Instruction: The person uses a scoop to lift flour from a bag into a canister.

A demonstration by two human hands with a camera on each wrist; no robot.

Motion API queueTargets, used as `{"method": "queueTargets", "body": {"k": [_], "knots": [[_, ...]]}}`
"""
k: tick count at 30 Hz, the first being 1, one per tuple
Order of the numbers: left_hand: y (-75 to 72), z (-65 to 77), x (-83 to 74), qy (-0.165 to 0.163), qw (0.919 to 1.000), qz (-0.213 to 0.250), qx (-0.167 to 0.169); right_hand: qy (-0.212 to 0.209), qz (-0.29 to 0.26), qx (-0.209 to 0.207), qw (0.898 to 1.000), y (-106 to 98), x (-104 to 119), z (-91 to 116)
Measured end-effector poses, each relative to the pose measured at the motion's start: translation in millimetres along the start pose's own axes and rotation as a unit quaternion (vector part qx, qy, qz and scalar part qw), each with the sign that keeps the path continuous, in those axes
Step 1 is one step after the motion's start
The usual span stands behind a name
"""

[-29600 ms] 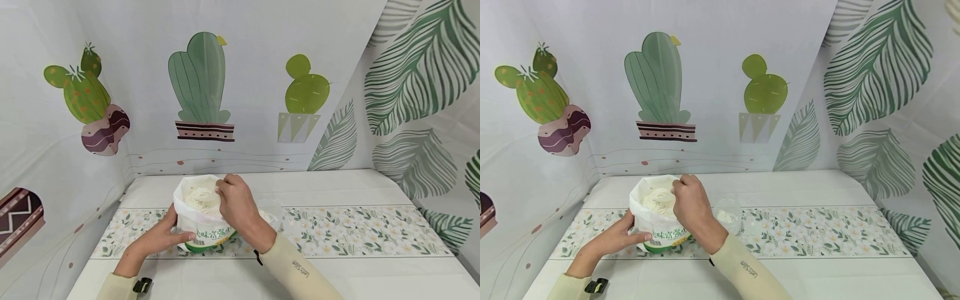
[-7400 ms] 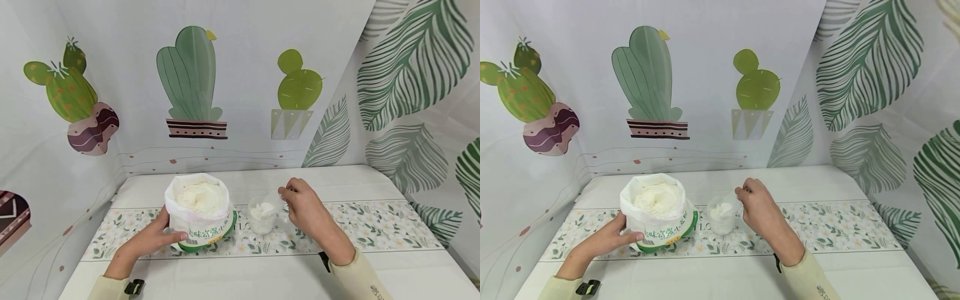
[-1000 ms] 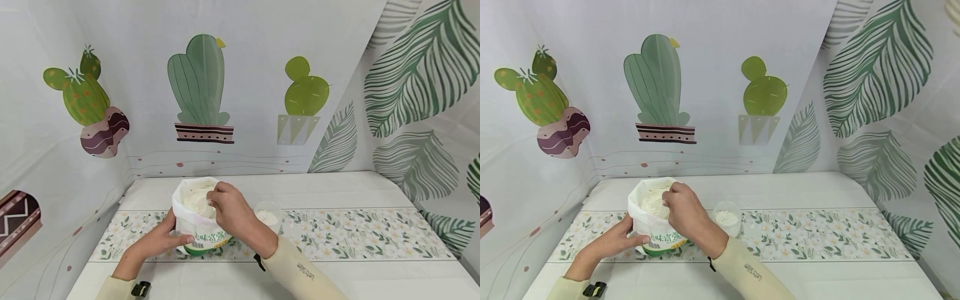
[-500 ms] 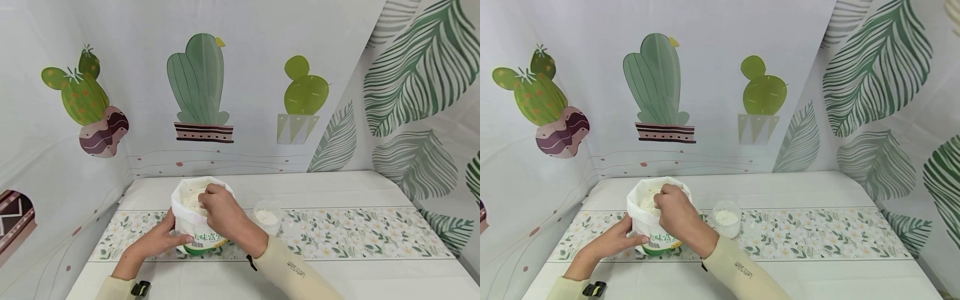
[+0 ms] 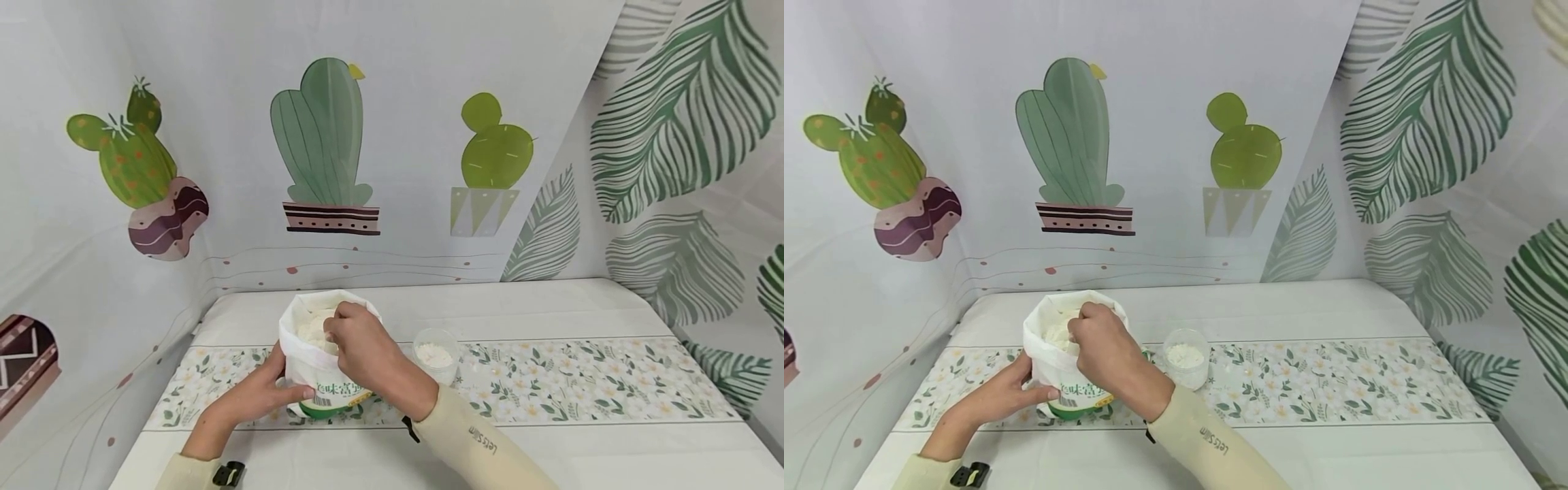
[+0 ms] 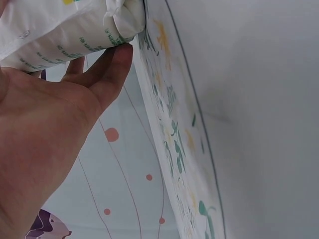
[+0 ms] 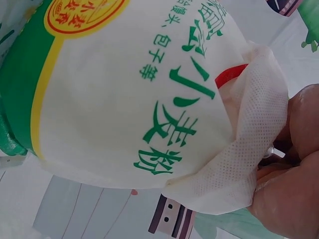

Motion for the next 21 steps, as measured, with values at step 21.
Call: {"method": "queueTargets", "body": {"k": [21], "knots": [[-0.1, 0.4, -0.2, 0.008, 0.9999, -0.007, -0.006, 0.038, -0.106, -0.035, 0.993, -13.6, -11.7, 9.0]]}}
Point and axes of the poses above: each hand's wrist, its own z-axis away from the middle knuckle, its own y-axis out of the palm, x = y × z, the point moved 4 cm from there along -z, towards the middle knuckle, and after that the axes turned 11 degrees about -y, right-handed, at the moved point
